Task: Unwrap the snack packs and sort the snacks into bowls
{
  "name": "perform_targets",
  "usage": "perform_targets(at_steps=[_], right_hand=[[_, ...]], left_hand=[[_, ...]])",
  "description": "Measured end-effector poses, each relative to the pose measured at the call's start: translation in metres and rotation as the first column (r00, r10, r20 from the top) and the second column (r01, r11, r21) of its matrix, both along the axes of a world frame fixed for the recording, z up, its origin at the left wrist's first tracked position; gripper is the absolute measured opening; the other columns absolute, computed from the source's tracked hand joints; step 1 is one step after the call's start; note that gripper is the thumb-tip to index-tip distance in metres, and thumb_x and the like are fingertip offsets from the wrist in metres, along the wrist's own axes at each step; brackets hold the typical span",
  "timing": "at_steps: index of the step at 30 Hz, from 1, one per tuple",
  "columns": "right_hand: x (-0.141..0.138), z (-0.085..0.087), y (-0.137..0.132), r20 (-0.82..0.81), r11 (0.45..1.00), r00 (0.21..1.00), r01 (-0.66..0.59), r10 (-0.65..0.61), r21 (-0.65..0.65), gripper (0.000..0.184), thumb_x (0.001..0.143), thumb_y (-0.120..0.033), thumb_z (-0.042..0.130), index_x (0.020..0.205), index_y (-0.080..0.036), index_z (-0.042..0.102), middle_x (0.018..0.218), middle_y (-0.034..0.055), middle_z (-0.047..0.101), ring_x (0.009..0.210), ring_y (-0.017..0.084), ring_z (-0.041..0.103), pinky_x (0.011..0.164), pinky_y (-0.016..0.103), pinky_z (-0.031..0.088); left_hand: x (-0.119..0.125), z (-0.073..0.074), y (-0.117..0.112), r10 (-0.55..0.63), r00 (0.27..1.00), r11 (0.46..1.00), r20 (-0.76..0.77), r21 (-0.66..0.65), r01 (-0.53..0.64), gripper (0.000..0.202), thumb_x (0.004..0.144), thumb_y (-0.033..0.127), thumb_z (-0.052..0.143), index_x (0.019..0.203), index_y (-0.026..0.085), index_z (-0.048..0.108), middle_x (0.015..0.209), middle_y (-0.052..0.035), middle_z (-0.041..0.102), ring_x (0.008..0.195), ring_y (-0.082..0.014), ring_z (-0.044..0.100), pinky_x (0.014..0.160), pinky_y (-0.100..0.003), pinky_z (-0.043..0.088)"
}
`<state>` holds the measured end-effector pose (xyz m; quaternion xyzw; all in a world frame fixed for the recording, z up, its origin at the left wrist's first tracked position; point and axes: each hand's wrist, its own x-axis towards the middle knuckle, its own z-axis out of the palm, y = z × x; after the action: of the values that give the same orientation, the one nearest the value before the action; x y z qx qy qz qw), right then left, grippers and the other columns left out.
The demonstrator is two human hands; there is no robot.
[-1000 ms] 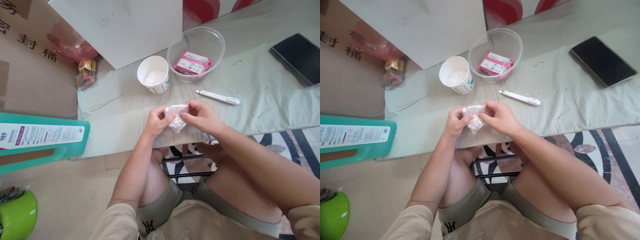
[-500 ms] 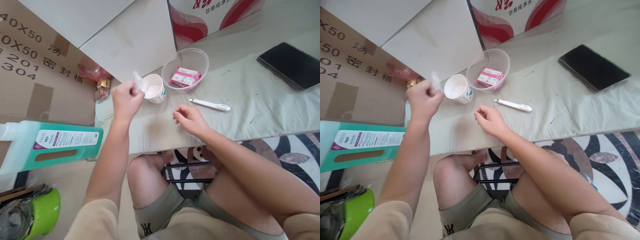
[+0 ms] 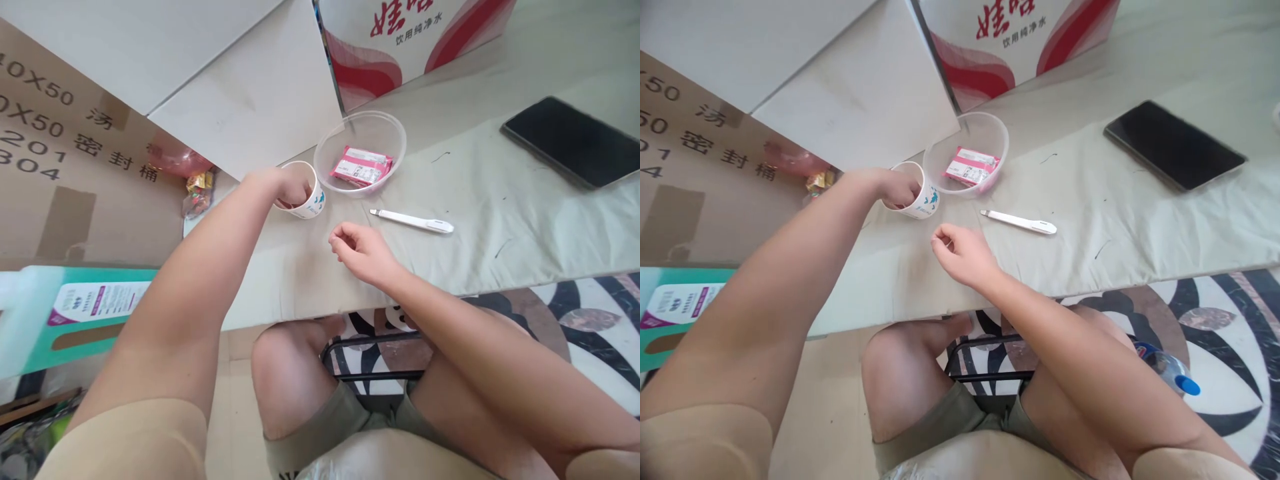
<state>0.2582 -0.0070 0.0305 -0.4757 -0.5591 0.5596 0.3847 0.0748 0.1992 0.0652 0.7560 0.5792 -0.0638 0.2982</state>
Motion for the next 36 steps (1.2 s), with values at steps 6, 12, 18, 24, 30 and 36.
perform_targets(at_steps=[6,12,18,24,30,36], right_hand=[[-0.025,0.004,-0.005,0.036,0.998,0.999,-0.042,0.040,0.051,0.015,0.087,-0.033,0.052,0.078,-0.023,0.056,0.065,-0.0013,0.060,0.063,0.015,0.057,0.064,0.030,0.040],[-0.068,-0.002,-0.009,0.072,0.993,0.992,-0.104,0.100,0.047,0.013,0.087,-0.034,0.052,0.085,-0.023,0.058,0.065,-0.0020,0.059,0.060,0.015,0.055,0.063,0.031,0.041],[-0.118,-0.001,-0.016,0.067,0.984,0.984,-0.171,0.167,0.057,0.012,0.087,-0.031,0.053,0.093,-0.023,0.059,0.071,-0.0008,0.062,0.063,0.015,0.058,0.061,0.029,0.043],[-0.149,-0.006,-0.006,0.052,0.988,0.988,-0.150,0.147,0.047,0.013,0.087,-0.028,0.052,0.095,-0.022,0.059,0.075,-0.0007,0.063,0.060,0.012,0.057,0.058,0.027,0.043],[-0.151,-0.011,0.002,0.063,0.991,0.990,-0.129,0.128,0.020,0.013,0.087,-0.030,0.052,0.095,-0.022,0.058,0.076,-0.0015,0.062,0.058,0.011,0.057,0.057,0.026,0.044],[-0.133,-0.006,-0.005,0.075,0.993,0.992,-0.102,0.098,0.057,0.016,0.087,-0.032,0.052,0.097,-0.022,0.058,0.081,-0.0011,0.064,0.059,0.012,0.060,0.059,0.029,0.045]], left_hand=[[-0.032,0.028,-0.064,0.037,0.986,0.878,0.165,0.465,-0.111,0.009,0.066,0.013,0.069,0.066,0.022,0.067,0.059,-0.0008,0.052,0.068,-0.0211,0.054,0.076,-0.033,0.042],[-0.144,0.007,-0.103,0.296,0.918,0.724,0.265,0.564,-0.397,0.012,0.075,0.014,0.065,0.066,0.022,0.062,0.063,0.0000,0.055,0.065,-0.0182,0.049,0.073,-0.033,0.037],[-0.249,-0.034,-0.077,0.515,0.828,0.588,0.220,0.613,-0.528,0.029,0.068,0.010,0.077,0.093,0.021,0.069,0.119,-0.0103,0.059,0.125,-0.0331,0.052,0.110,-0.048,0.038],[-0.295,-0.044,-0.027,0.596,0.802,0.688,-0.041,0.541,-0.484,0.071,0.072,0.019,0.076,0.140,0.034,0.062,0.166,-0.0113,0.032,0.154,-0.0517,0.020,0.119,-0.072,0.026],[-0.310,-0.065,-0.012,0.577,0.810,0.646,0.106,0.547,-0.532,0.056,0.080,0.025,0.074,0.136,0.029,0.067,0.153,-0.0140,0.046,0.146,-0.0479,0.032,0.117,-0.074,0.025],[-0.282,-0.060,-0.062,0.494,0.826,0.574,0.272,0.611,-0.545,0.044,0.080,0.027,0.071,0.123,0.034,0.072,0.137,-0.0136,0.059,0.137,-0.0421,0.047,0.119,-0.066,0.030]])
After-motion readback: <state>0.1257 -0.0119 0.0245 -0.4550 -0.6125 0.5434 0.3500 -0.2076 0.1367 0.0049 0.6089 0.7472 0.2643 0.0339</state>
